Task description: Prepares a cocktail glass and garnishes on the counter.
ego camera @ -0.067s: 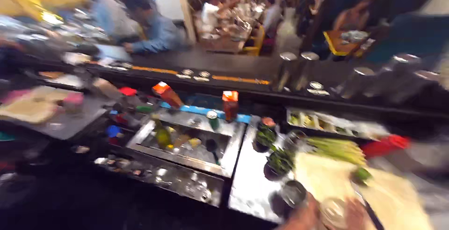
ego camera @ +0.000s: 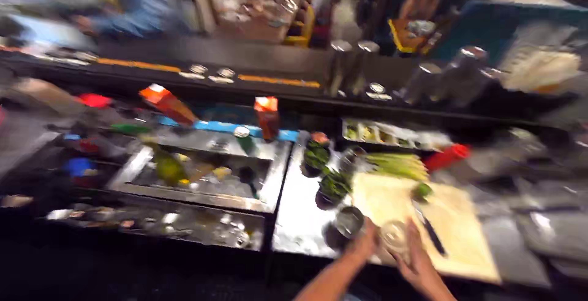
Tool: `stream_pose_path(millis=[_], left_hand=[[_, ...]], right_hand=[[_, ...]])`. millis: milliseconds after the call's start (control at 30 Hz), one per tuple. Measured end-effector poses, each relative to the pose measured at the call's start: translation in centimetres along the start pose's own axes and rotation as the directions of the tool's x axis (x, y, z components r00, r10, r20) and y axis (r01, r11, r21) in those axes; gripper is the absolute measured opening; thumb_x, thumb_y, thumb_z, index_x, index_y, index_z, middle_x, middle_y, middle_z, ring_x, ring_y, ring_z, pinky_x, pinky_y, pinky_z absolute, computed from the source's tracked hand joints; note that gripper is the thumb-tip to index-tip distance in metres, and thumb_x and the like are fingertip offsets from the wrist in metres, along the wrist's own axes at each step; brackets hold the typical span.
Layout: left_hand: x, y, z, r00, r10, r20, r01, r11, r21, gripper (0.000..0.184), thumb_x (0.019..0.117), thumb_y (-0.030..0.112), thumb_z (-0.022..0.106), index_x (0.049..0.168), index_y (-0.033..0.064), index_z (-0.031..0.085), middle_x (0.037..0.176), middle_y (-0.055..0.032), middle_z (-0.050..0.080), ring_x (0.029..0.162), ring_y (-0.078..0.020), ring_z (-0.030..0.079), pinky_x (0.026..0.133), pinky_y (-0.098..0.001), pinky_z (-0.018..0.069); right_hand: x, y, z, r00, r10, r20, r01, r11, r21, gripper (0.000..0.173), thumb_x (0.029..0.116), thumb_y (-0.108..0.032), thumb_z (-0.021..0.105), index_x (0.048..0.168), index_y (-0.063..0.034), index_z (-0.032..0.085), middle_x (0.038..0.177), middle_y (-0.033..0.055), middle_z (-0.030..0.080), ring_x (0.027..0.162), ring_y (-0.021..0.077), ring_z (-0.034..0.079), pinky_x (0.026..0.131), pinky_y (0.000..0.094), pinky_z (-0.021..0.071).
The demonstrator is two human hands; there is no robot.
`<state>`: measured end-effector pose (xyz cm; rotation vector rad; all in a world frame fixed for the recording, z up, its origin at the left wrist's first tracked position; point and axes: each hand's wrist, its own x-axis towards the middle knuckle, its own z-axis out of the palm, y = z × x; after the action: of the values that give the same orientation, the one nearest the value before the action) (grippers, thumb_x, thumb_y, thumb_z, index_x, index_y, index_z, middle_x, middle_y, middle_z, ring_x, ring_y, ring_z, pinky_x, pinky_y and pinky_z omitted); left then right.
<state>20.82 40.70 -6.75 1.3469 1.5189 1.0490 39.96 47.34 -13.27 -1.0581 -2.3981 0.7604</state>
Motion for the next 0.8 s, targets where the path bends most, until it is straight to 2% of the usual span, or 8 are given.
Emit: stream_pose_path(millis=[33, 67, 167, 233, 400, 533, 633, 800], left_hand=[[1.0, 2.4, -0.4, 0.940, -0.314, 0.135, 0.305, 0.949, 0.082, 0.041, 0.1056, 0.002, 0.046, 0.145, -0.0114, 0.045, 0.155, -0.0277, 0.041, 0.142, -0.0244, 0.046, 0.118, -0.0275, 0.0335], [2.3, 1.6, 0.2, 0.892, -0.415, 0.182, 0.394, 0.909, 0.138, 0.040, 0.1054, 0.004, 0.048, 0.145, -0.0042, 0.050, 0.154, -0.0244, 0.043, 0.142, -0.0296, 0.046, 0.118, -0.0382, 0.0359], [4.2, -9.4, 5.3, 0.984, -0.160, 0.082, 0.147, 0.978, 0.148, 0.033, 0.0960, 0.011, 0.063, 0.127, 0.0019, 0.069, 0.130, -0.0252, 0.060, 0.119, -0.0357, 0.062, 0.103, -0.0469, 0.0525], [4.0, -10.5, 5.9, 0.990, -0.131, 0.056, 0.123, 0.984, 0.127, 0.032, 0.0934, 0.010, 0.067, 0.125, 0.0028, 0.070, 0.125, -0.0232, 0.062, 0.114, -0.0350, 0.063, 0.100, -0.0479, 0.0532], [3.8, -9.5, 5.1, 0.983, -0.166, 0.077, 0.158, 0.983, 0.098, 0.032, 0.0959, 0.006, 0.064, 0.127, 0.0009, 0.068, 0.125, -0.0224, 0.060, 0.111, -0.0323, 0.063, 0.098, -0.0447, 0.0540], [4.3, -10.8, 5.8, 0.990, -0.121, 0.066, 0.114, 0.987, 0.111, 0.032, 0.0948, 0.007, 0.064, 0.125, 0.0011, 0.070, 0.122, -0.0223, 0.061, 0.109, -0.0316, 0.064, 0.098, -0.0434, 0.0540], [4.3, -9.6, 5.1, 0.975, -0.193, 0.106, 0.181, 0.977, 0.116, 0.034, 0.0947, 0.005, 0.065, 0.128, 0.0022, 0.068, 0.126, -0.0213, 0.060, 0.113, -0.0313, 0.063, 0.100, -0.0441, 0.0532], [4.5, -11.0, 5.8, 0.991, -0.119, 0.067, 0.109, 0.984, 0.139, 0.031, 0.0919, 0.005, 0.066, 0.122, 0.0021, 0.071, 0.120, -0.0204, 0.061, 0.106, -0.0303, 0.064, 0.095, -0.0429, 0.0546]], right_hand=[[-0.3, 0.3, -0.2, 0.999, 0.028, -0.021, -0.029, 1.000, -0.011, 0.086, 0.0892, -0.030, 0.070, 0.156, 0.0078, 0.031, 0.161, 0.0309, 0.031, 0.150, 0.0391, 0.035, 0.121, 0.0488, 0.0356], [-0.4, 0.6, -0.4, 0.996, 0.067, -0.050, -0.069, 0.997, -0.037, 0.087, 0.0880, -0.033, 0.071, 0.156, 0.0056, 0.033, 0.158, 0.0288, 0.037, 0.146, 0.0386, 0.040, 0.118, 0.0507, 0.0395], [0.3, 1.4, -0.1, 0.970, 0.168, -0.174, -0.186, 0.978, -0.097, 0.097, 0.0747, -0.043, 0.084, 0.153, -0.0034, 0.042, 0.144, 0.0250, 0.051, 0.133, 0.0407, 0.050, 0.107, 0.0590, 0.0462], [0.3, 1.6, 0.0, 0.959, 0.192, -0.210, -0.217, 0.971, -0.104, 0.103, 0.0695, -0.045, 0.090, 0.153, -0.0060, 0.043, 0.141, 0.0250, 0.050, 0.130, 0.0419, 0.049, 0.105, 0.0599, 0.0466], [-0.9, 2.1, -0.9, 0.995, 0.099, 0.009, -0.099, 0.994, -0.047, 0.103, 0.0836, -0.027, 0.075, 0.163, -0.0008, 0.014, 0.169, 0.0219, 0.013, 0.157, 0.0332, 0.017, 0.126, 0.0508, 0.0250], [-0.6, 2.1, -0.5, 0.986, 0.130, -0.108, -0.145, 0.979, -0.145, 0.103, 0.0791, -0.035, 0.079, 0.162, -0.0068, 0.025, 0.152, 0.0222, 0.043, 0.139, 0.0360, 0.045, 0.113, 0.0544, 0.0410], [0.2, 1.9, 0.2, 0.970, 0.147, -0.195, -0.183, 0.967, -0.176, 0.109, 0.0701, -0.056, 0.084, 0.157, -0.0100, 0.038, 0.139, 0.0238, 0.049, 0.127, 0.0417, 0.047, 0.104, 0.0599, 0.0430], [0.1, 1.5, -1.3, 0.992, 0.061, 0.111, -0.061, 0.998, 0.002, 0.102, 0.0832, -0.020, 0.071, 0.164, -0.0051, 0.011, 0.171, 0.0180, 0.009, 0.158, 0.0276, 0.015, 0.126, 0.0462, 0.0263]])
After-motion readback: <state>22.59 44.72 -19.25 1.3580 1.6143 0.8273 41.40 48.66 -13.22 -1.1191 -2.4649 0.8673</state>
